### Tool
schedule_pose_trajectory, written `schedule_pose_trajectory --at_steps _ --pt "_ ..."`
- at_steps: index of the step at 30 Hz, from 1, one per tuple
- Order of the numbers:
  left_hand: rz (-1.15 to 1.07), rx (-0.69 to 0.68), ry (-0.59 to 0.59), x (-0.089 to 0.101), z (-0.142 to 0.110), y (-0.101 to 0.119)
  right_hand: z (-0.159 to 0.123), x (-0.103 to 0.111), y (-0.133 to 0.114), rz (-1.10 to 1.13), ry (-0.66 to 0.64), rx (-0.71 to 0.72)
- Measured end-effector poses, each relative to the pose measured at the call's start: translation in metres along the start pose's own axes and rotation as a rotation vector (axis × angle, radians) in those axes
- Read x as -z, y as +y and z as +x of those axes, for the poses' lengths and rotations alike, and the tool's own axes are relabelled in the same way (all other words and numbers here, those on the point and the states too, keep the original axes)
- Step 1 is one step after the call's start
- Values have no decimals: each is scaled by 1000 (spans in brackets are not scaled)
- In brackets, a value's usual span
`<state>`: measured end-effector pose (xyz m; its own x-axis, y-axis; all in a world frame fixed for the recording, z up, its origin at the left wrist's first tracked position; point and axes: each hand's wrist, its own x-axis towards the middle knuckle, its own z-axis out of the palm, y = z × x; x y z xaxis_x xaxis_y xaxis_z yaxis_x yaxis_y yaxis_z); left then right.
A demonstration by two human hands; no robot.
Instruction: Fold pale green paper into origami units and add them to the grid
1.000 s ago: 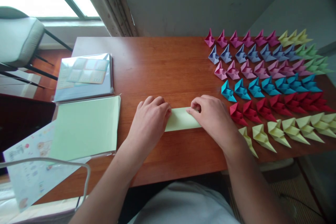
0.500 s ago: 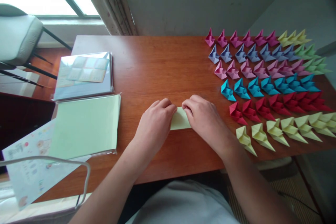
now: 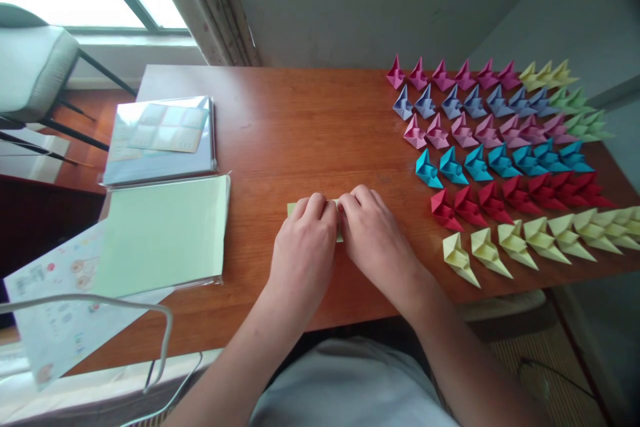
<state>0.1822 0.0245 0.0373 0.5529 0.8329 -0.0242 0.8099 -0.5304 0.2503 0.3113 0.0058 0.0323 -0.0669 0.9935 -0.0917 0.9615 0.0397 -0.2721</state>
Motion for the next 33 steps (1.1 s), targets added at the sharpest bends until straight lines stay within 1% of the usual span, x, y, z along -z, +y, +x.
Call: schedule_pose_trajectory --at_steps 3,8,12,19,22,27,31,33 --pt "7 -23 20 -5 -5 1 -6 -5 -3 -2 23 -10" --pt "40 -61 19 -10 -10 4 -14 -9 -7 -15 71 -25" --pt "67 -97 34 -11 -13 6 -18 -12 -6 -21 116 2" --pt "87 -88 32 -16 -17 4 -27 -20 -2 -69 186 54" --pt "103 -78 16 -14 -18 4 -32 -19 3 -93 188 48" --pt "108 -47 5 -14 -18 6 -45 -15 20 -119 218 -25" --pt "97 -45 25 -15 -18 6 -56 -15 37 -136 257 -64" --pt "100 -49 34 -15 -18 6 -61 -15 42 -123 273 -76"
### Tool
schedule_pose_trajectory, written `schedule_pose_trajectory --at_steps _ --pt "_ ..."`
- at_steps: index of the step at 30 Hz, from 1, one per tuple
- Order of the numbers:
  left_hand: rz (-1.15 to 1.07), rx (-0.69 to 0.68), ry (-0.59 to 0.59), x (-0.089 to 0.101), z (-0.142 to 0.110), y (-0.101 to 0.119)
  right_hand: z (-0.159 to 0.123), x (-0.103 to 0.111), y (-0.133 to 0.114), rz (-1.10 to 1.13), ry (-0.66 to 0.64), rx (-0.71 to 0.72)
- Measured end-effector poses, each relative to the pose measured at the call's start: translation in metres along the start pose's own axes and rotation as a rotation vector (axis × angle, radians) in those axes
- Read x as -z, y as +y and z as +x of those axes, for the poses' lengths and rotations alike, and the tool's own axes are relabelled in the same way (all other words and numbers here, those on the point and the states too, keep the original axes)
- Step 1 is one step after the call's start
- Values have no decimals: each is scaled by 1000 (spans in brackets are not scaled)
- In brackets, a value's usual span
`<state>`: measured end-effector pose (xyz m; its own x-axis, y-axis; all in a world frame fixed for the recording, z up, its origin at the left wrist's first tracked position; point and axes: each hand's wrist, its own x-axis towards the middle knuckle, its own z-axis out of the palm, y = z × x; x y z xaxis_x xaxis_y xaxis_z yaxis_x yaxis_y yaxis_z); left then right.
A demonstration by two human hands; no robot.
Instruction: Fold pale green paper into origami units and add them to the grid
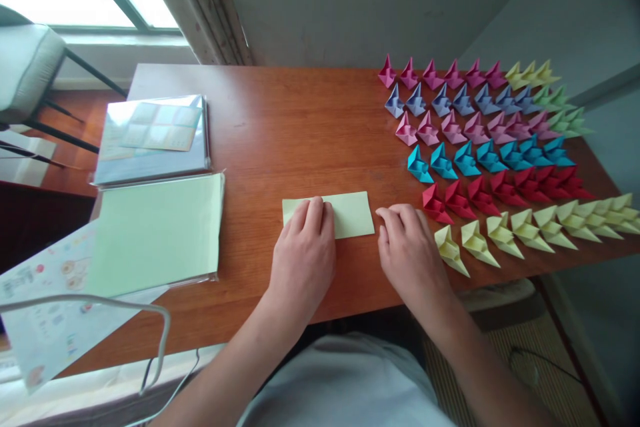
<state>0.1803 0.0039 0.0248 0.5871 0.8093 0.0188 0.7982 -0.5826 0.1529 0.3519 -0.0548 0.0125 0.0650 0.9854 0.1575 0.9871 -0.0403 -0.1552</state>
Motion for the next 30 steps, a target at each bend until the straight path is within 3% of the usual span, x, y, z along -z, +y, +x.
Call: schedule_pose_trajectory --at_steps 5,9,15,20,26,30 --pt "19 -11 7 0 0 0 -14 0 -12 155 100 83" --pt "25 -14 29 -1 0 2 -24 -4 -30 172 37 183" --pt "43 -25 29 2 1 2 -27 -6 -37 92 4 167" --pt "-37 -68 -48 5 -3 -14 -26 -5 -36 93 -7 164" --pt "40 -23 15 13 -25 -47 -27 -6 -35 102 -9 165" --pt "54 -26 109 13 -44 -45 -27 -6 -35 94 -8 172"
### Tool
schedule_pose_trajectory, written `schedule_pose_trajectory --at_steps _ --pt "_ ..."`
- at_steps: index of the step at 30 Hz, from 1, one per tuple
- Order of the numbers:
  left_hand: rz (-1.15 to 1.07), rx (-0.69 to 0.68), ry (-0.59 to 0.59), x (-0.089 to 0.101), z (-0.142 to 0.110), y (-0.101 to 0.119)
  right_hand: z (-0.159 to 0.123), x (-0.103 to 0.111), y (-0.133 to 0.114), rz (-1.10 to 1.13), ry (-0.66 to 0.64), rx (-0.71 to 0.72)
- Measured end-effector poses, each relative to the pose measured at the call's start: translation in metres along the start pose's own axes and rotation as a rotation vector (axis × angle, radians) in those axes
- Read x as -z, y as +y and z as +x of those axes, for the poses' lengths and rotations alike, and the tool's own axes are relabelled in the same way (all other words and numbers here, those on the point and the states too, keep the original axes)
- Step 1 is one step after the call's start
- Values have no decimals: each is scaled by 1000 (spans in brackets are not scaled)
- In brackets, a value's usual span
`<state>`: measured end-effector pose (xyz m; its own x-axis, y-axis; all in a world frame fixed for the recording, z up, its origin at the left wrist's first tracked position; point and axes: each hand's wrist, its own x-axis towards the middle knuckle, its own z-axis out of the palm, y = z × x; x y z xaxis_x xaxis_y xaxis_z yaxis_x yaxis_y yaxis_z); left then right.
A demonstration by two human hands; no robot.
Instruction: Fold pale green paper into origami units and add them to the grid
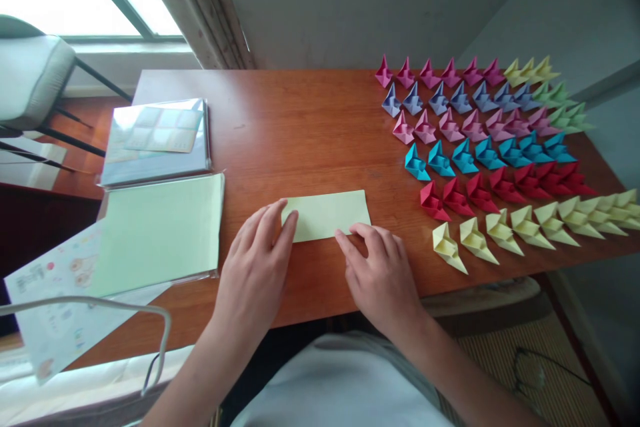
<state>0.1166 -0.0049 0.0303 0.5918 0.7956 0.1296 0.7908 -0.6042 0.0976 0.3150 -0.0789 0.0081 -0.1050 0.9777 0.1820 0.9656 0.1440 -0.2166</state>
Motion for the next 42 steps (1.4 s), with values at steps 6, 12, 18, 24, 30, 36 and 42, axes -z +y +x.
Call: schedule_pose_trajectory --at_steps 6,12,18,24,30,36,42 --pt "-120 -90 8 -13 -13 35 0 3 -2 -38 -16 3" --pt "-116 -111 -15 -21 -13 42 0 7 -8 -95 -22 7" --pt "-119 -99 -15 -23 -15 40 0 12 -10 -118 -66 -27" --pt "-108 -111 15 -23 -14 44 -13 19 6 -164 -49 -115" --pt "-104 -51 20 -20 -11 56 -20 18 15 -200 -20 -142" --pt "-62 -95 14 -16 -17 46 -17 17 14 -202 18 -114" --pt "-19 -38 48 -13 -33 19 -15 16 16 -158 46 -100"
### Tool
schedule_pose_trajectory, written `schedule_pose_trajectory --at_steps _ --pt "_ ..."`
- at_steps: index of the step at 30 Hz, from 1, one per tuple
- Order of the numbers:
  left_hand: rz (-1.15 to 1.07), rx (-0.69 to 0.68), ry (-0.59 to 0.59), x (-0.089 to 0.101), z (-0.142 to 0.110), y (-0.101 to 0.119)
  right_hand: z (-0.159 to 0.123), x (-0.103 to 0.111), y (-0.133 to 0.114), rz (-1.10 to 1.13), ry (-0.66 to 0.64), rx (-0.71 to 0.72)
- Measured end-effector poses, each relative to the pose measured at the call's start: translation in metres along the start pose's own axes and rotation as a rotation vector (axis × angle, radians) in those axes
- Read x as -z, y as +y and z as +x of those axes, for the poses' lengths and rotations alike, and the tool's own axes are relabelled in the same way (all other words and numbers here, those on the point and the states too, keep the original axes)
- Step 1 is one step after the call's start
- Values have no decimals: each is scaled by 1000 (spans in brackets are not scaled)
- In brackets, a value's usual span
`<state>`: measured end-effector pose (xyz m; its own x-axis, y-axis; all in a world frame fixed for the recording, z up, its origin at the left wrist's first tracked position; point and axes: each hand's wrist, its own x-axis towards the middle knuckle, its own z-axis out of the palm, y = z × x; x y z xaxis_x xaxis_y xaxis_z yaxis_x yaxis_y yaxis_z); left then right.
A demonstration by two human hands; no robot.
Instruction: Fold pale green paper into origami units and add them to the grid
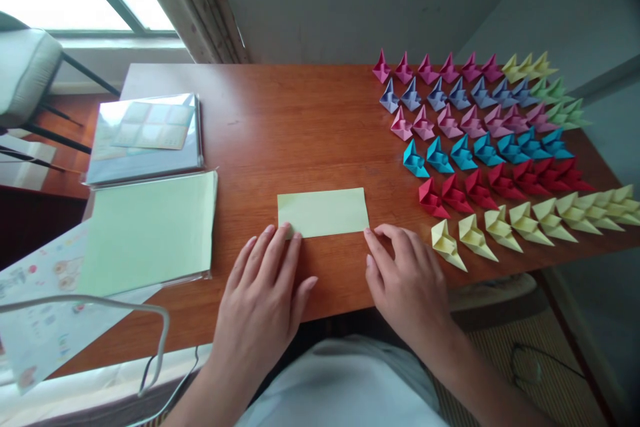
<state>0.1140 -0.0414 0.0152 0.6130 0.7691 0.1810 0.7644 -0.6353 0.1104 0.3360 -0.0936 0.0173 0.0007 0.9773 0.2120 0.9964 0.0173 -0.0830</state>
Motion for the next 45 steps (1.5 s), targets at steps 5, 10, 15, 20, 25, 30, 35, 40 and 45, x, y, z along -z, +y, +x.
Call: schedule_pose_trajectory --at_steps 5,10,15,20,25,30,35,40,45 --pt "11 47 -12 -1 -13 -6 0 -4 7 86 16 -2" --pt "-10 63 -25 -5 -16 -3 -5 -8 7 59 31 13" --pt "-27 56 -36 -6 -17 -4 -4 -8 2 28 16 -3" --pt "-21 59 -30 -7 -18 -5 6 -10 -1 108 32 18" --pt "-13 57 -32 -6 -17 -5 10 -13 -2 150 91 -2" --pt "-28 63 -27 -6 -17 -5 13 -14 -1 195 129 23" --pt "-29 63 -26 -5 -16 -5 12 -16 -2 199 163 -9" --pt "-26 64 -31 -5 -17 -5 7 -17 -3 135 2 79" --pt "-13 90 -17 -6 -18 -2 2 -17 -8 86 -41 51"
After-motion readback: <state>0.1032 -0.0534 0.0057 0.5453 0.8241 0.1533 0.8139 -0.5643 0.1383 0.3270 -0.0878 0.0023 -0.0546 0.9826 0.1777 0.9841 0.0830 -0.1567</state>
